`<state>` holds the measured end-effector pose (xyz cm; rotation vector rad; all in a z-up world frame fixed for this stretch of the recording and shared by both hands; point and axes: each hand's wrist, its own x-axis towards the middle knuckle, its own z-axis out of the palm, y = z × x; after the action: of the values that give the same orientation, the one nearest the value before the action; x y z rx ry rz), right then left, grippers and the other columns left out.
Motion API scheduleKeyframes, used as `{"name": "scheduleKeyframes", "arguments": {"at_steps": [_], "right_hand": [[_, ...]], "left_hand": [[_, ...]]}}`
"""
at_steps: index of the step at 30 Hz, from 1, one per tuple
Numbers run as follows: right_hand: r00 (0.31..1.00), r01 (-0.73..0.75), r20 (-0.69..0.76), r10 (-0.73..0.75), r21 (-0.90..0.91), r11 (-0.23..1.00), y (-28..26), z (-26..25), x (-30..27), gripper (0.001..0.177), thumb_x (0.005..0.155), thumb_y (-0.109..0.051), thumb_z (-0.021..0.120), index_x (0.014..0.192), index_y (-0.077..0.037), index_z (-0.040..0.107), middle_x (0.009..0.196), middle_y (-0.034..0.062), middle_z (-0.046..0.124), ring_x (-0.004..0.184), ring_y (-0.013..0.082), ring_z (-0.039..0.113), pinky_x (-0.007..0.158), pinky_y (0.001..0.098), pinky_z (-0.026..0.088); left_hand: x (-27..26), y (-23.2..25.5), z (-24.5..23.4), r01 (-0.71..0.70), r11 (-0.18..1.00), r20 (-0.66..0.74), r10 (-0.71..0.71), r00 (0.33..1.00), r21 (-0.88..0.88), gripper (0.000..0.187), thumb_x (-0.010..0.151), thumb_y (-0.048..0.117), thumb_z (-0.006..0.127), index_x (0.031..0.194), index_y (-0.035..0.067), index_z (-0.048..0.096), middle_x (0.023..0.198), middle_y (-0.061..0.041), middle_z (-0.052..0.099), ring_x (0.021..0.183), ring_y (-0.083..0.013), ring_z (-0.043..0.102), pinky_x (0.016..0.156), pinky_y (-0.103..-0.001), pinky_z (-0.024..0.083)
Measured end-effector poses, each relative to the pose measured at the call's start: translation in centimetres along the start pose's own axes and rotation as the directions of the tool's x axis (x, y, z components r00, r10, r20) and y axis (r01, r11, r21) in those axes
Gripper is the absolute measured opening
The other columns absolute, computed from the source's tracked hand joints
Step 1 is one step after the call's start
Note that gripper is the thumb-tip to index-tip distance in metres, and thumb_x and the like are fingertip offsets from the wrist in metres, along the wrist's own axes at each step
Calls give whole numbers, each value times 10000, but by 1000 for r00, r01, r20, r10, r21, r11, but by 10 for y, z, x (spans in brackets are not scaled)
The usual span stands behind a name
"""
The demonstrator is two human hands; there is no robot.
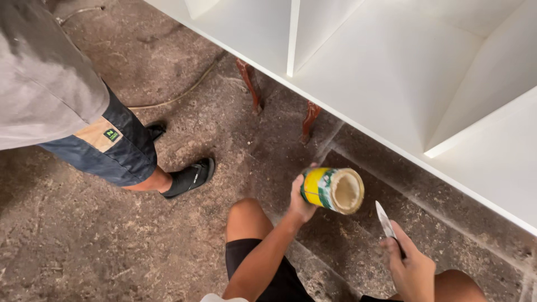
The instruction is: The person applies a substance from a can to the edges and corners of a white shelving unit using a small putty knife.
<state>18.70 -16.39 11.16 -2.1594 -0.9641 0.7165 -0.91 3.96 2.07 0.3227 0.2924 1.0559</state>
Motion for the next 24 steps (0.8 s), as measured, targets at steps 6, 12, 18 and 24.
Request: {"name": "scheduleKeyframes", "arguments": {"at_steps": [6, 12, 18, 24], "right_hand": [[946, 325, 23, -324, -65, 943, -5, 19, 3, 497, 925, -146, 648, 1416, -217, 619, 903, 72, 813, 741, 99, 744, 681, 288, 577], [986, 160, -26, -165, -139, 977, -6, -11, -10, 498, 974, -133, 643, 1449, -280, 615, 1001, 80, 782, 695, 192, 697, 640, 337, 561], [926, 375, 63, -372, -270, 887, -13, 19, 31, 564, 899, -110, 656, 1424, -312, 619, 1153, 80, 717, 857, 199, 709, 696, 328, 607], [949, 310, 60, -308, -342, 887, 50, -1, 49, 506, 926, -181, 669, 1413, -309, 623, 1110, 86, 756, 953, 223, 767, 788, 375, 632]], "left_hand": [[6, 7, 8, -89, 992, 39, 86, 996, 87, 816, 877, 606, 624, 1508, 113, 467, 1365, -149, 619, 1252, -322, 619, 1069, -458, 541], [9, 24, -3, 23, 1000, -156, -25, 987, -12, 804, 810, 619, 603, 1486, 206, 466, 1377, -80, 614, 1240, -286, 610, 1016, -486, 523], [2, -10, -4, -3, 1000, -18, 3, 1000, 3, 772, 951, 612, 571, 1581, 175, 486, 1472, -107, 591, 1348, -302, 580, 1140, -465, 516], [7, 16, 1, 36, 997, -262, -53, 963, -69, 772, 831, 697, 483, 1480, 280, 512, 1406, -47, 623, 1260, -349, 605, 869, -622, 563]]}}
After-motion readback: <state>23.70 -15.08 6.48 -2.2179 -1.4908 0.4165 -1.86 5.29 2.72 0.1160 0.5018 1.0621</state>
